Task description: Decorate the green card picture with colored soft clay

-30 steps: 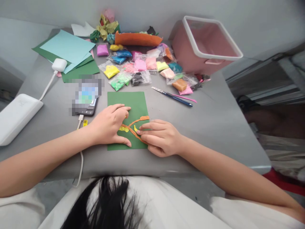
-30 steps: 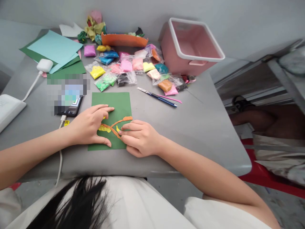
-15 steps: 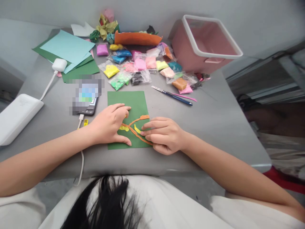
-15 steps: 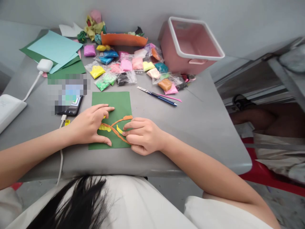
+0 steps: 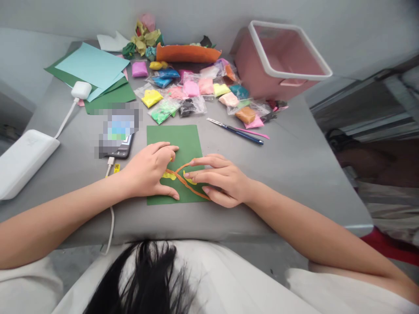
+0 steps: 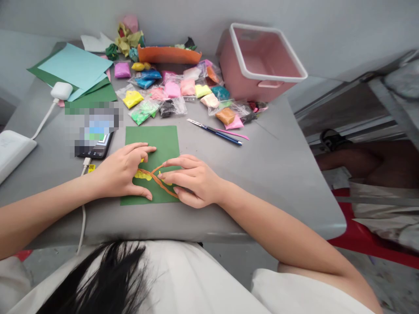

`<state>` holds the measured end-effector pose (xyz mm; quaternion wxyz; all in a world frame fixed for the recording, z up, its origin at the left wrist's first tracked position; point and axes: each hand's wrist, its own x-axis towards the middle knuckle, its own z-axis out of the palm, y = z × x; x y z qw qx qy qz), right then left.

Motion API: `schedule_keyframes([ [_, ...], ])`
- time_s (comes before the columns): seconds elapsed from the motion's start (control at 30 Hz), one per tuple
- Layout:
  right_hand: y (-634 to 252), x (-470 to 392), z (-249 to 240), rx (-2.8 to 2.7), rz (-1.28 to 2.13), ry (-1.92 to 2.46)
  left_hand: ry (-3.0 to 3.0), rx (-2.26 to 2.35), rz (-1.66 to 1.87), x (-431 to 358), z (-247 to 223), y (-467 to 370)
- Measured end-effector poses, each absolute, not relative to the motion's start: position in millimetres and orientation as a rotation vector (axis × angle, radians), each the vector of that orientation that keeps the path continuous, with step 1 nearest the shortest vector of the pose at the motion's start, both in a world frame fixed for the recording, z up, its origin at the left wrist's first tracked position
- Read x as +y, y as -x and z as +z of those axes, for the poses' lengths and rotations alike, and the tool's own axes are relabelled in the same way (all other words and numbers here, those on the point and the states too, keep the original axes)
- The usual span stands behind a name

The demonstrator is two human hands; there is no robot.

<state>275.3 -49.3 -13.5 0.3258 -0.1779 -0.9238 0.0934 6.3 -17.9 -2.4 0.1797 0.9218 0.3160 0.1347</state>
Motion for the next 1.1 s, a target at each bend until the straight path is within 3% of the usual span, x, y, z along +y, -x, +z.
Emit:
schedule_keyframes([
  [1.1, -234, -96, -11, -2.403, -0.368, 0.978, -2.62, 0.856, 0.405, -19, -4, -6],
])
